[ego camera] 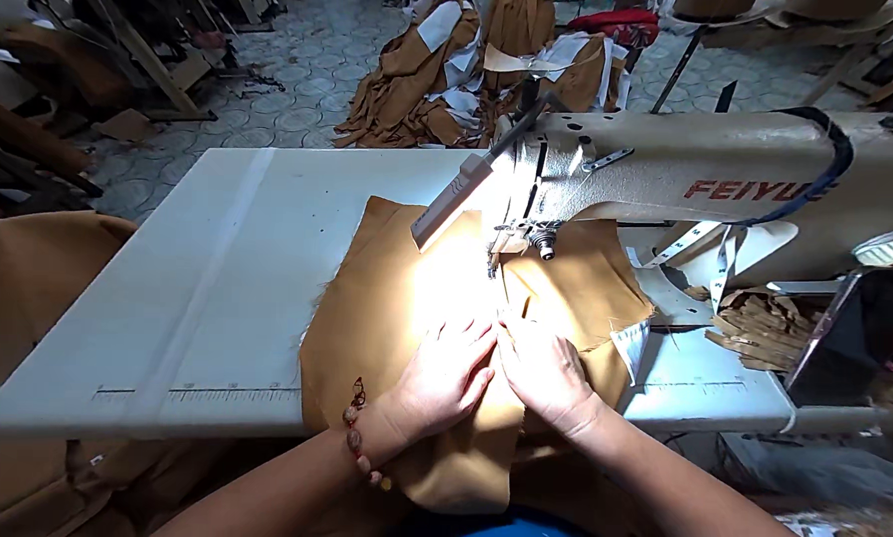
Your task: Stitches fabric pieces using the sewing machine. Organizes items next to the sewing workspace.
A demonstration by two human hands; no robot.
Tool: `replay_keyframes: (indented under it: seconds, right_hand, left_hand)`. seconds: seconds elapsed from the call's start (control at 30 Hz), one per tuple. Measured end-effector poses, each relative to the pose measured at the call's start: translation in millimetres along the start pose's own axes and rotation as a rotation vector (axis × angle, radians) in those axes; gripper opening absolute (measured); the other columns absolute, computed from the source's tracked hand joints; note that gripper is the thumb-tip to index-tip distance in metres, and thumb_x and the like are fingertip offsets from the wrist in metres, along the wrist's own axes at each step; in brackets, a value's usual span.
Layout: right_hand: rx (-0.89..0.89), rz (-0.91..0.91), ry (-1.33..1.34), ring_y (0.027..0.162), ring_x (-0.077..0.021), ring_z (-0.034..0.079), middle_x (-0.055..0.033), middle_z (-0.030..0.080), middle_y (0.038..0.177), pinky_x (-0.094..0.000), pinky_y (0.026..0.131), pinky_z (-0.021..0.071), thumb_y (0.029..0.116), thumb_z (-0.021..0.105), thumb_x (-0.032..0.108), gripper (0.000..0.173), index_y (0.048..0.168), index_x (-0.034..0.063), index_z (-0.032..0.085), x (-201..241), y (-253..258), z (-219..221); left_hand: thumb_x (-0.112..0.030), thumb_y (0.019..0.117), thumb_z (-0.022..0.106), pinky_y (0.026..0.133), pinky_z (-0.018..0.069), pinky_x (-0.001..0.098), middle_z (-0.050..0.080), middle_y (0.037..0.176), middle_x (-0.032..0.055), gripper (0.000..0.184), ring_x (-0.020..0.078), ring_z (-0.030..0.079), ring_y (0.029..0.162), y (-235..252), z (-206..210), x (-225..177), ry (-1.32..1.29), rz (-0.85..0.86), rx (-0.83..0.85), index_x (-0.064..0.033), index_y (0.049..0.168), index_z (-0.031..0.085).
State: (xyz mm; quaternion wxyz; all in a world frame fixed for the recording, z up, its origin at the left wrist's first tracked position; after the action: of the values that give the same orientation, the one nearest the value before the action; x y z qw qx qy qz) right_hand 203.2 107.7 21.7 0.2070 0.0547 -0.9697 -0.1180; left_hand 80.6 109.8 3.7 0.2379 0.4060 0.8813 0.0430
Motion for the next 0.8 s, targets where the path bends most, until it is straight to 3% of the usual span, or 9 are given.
replay_keyframes:
  seconds: [0.17,0.33,0.4,0.47,0.5,0.53,0.63,0.8]
  right_hand:
    - [0.039,-0.039,-0.046,0.091,-0.0341,0.074,-0.016,0.075,0.099,-0.0494,0.076,0.058,0.0999,0.051,0.017,0.033,0.12,0.0036,0.074,4,-6,3]
    - [0.057,-0.068,-0.076,0.096,-0.0337,0.074,-0.0156,0.075,0.111,-0.0485,0.08,0.0582,0.0995,0.051,0.015,0.035,0.125,0.0043,0.072,5,-6,4]
    - [0.049,-0.071,-0.054,0.092,-0.0338,0.074,-0.0159,0.075,0.103,-0.0487,0.077,0.0583,0.0998,0.051,0.017,0.035,0.123,0.004,0.073,4,-5,3]
    - [-0.006,-0.085,0.013,0.085,-0.0348,0.073,-0.0165,0.074,0.091,-0.051,0.071,0.0582,0.097,0.053,0.018,0.032,0.113,0.0023,0.076,1,-4,0]
    - [-0.034,-0.082,0.048,0.081,-0.0342,0.073,-0.0159,0.073,0.086,-0.0511,0.069,0.0577,0.0962,0.054,0.019,0.03,0.107,0.0021,0.076,-2,-4,-1]
    - [-0.058,-0.08,0.074,0.08,-0.0331,0.073,-0.0152,0.073,0.084,-0.0505,0.068,0.0578,0.096,0.054,0.019,0.03,0.105,0.0023,0.077,-4,-4,-1]
    - [-0.084,-0.067,0.136,0.079,-0.029,0.073,-0.0133,0.074,0.085,-0.0469,0.07,0.0585,0.0963,0.054,0.019,0.03,0.106,0.0027,0.078,-8,-4,-2]
    - [-0.1,-0.064,0.157,0.078,-0.0277,0.073,-0.0125,0.074,0.085,-0.045,0.069,0.0585,0.0954,0.054,0.017,0.03,0.105,0.003,0.078,-11,-5,0]
  left_hand:
    - [-0.031,0.1016,0.047,0.115,0.036,0.058,0.061,0.145,0.0122,0.047,0.0299,0.053,0.139,-2,0,1,-0.027,0.014,-0.054,-0.0039,0.135,0.065]
    - [-0.032,0.1025,0.046,0.115,0.0357,0.0578,0.061,0.145,0.0116,0.047,0.0288,0.054,0.139,-1,-1,1,-0.02,0.015,-0.026,-0.0045,0.136,0.064]
    - [-0.03,0.1027,0.047,0.11,0.0419,0.0558,0.067,0.135,0.0116,0.043,0.0275,0.062,0.129,5,-10,5,-0.003,0.036,-0.049,-0.0042,0.129,0.069]
    - [-0.024,0.1016,0.051,0.093,0.0559,0.0475,0.074,0.111,0.0113,0.033,0.0255,0.072,0.104,19,-24,13,0.029,0.072,-0.097,-0.0042,0.113,0.074]
    - [-0.019,0.1009,0.054,0.087,0.0577,0.0452,0.074,0.102,0.0116,0.027,0.0253,0.072,0.096,29,-31,19,0.013,0.072,-0.077,-0.0034,0.107,0.075]
    - [-0.015,0.1002,0.057,0.084,0.0573,0.0446,0.074,0.098,0.0123,0.023,0.0255,0.072,0.093,39,-36,24,-0.013,0.056,-0.019,-0.0023,0.105,0.075]
    - [-0.013,0.1027,0.057,0.09,0.0541,0.0407,0.073,0.108,0.0111,0.021,0.0215,0.069,0.1,70,-39,40,-0.089,0.045,0.191,-0.0036,0.114,0.073]
    - [-0.013,0.0991,0.061,0.079,0.0509,0.0399,0.069,0.09,0.008,0.014,0.022,0.066,0.09,106,-26,46,-0.074,0.335,0.324,-0.007,0.098,0.075]
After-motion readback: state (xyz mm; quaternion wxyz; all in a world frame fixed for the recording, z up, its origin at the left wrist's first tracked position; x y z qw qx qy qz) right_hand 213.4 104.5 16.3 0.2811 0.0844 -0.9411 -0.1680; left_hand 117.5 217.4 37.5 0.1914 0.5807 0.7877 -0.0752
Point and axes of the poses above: each hand's wrist, its own y-axis towards the middle knuckle, its own z-axis out of the palm, x = y × z, the point moved 7 cm from there along y, towards the middle knuckle
